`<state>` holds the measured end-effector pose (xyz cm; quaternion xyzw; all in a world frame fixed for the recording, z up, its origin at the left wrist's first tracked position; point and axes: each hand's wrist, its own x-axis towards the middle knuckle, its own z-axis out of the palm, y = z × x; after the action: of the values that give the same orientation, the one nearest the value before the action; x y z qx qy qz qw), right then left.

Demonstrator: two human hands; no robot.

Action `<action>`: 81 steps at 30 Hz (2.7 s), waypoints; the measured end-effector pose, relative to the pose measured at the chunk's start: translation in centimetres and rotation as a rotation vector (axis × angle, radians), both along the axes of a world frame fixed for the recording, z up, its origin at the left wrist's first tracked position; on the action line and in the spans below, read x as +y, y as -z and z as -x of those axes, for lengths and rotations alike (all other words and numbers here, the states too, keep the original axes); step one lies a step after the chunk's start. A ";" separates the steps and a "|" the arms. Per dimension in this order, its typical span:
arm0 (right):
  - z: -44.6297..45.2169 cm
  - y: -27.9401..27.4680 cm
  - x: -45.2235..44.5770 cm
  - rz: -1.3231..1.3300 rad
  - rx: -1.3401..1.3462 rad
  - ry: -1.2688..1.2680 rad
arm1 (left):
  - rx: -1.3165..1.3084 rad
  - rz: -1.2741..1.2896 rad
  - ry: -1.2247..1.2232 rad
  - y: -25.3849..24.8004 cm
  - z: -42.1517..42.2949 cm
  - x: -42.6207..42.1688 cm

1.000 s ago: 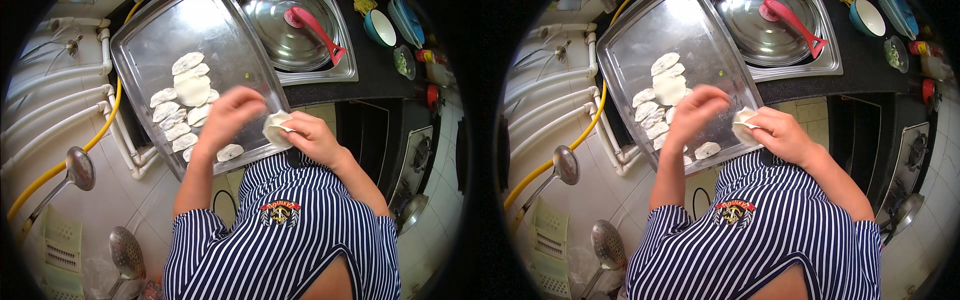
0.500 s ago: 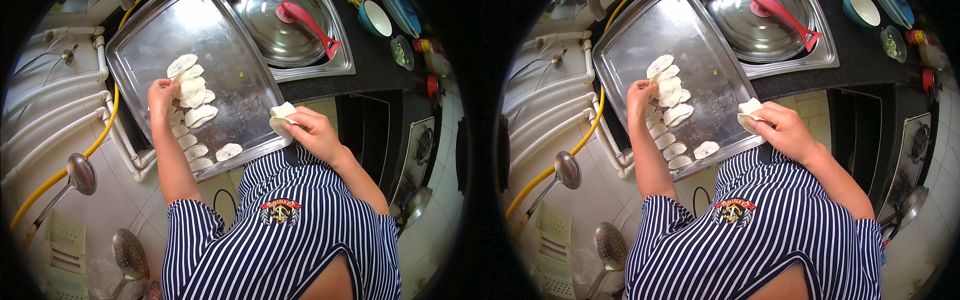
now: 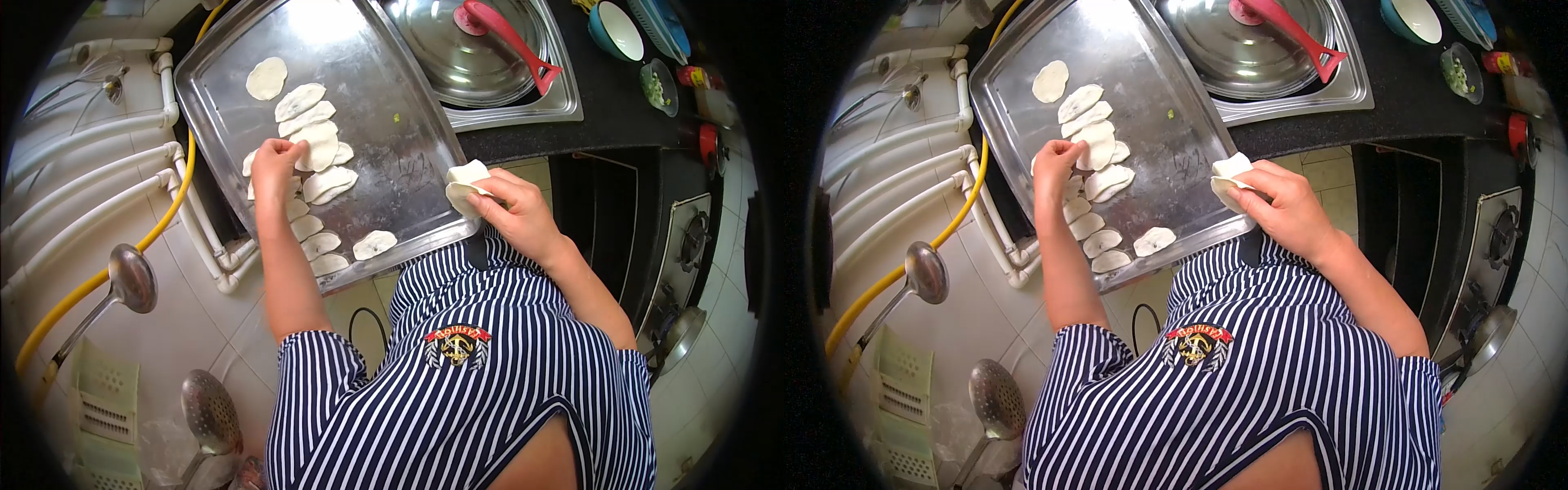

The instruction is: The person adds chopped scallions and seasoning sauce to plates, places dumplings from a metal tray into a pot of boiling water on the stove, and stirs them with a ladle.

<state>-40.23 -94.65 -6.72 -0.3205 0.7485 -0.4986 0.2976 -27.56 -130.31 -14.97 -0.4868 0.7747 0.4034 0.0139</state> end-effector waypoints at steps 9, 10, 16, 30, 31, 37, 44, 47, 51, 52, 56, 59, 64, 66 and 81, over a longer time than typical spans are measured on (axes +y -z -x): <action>-0.3 0.1 0.0 -0.007 0.023 -0.015 | 0.344 -0.160 -0.026 -1.5 0.4 1.4; -0.4 0.1 0.0 -0.008 0.003 -0.011 | 0.498 -0.367 -0.082 -2.8 0.7 1.6; -0.9 -0.1 -0.1 -0.005 0.010 -0.015 | 0.688 -0.485 -0.120 -6.4 2.1 0.3; -1.6 -0.5 1.2 -0.008 -0.099 0.095 | 0.401 0.131 -0.293 -2.7 -6.9 0.0; -1.7 -0.8 1.5 -0.007 -0.107 0.106 | 0.389 0.142 -0.291 -2.4 -7.5 0.3; -2.9 -1.8 6.2 0.013 -0.175 0.212 | 0.283 0.286 -0.261 -2.8 -10.1 4.8; -5.9 -1.4 16.1 -0.070 -0.185 0.466 | -0.196 0.307 -0.116 -0.3 -16.2 7.9; -7.0 -1.0 18.8 -0.095 -0.205 0.508 | -0.124 0.209 -0.237 0.4 -16.5 9.1; -8.3 -0.1 20.9 -0.101 -0.190 0.537 | -0.124 0.257 -0.255 1.4 -16.4 9.3; -8.4 -0.1 21.0 -0.096 -0.193 0.548 | -0.162 0.330 -0.220 2.1 -16.7 8.8; -8.5 -0.1 21.0 -0.085 -0.168 0.545 | -0.297 0.426 -0.156 4.4 -17.9 6.8; -8.2 -0.6 20.1 -0.052 -0.183 0.550 | -0.300 0.388 -0.107 3.4 -17.5 6.6; -7.5 -1.6 19.5 0.004 -0.165 0.525 | -0.328 0.387 -0.068 0.7 -16.7 7.4; -7.9 -2.1 19.5 0.043 -0.176 0.579 | -0.242 0.257 -0.113 -2.0 -15.6 7.6; -17.8 -1.6 39.8 -0.094 0.307 0.863 | 0.137 0.623 0.637 -19.2 4.7 31.5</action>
<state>-22.39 -54.89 -5.16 -0.0357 0.8707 -0.4890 -0.0372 -32.29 -98.86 4.24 -0.1774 0.9695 0.1578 -0.0611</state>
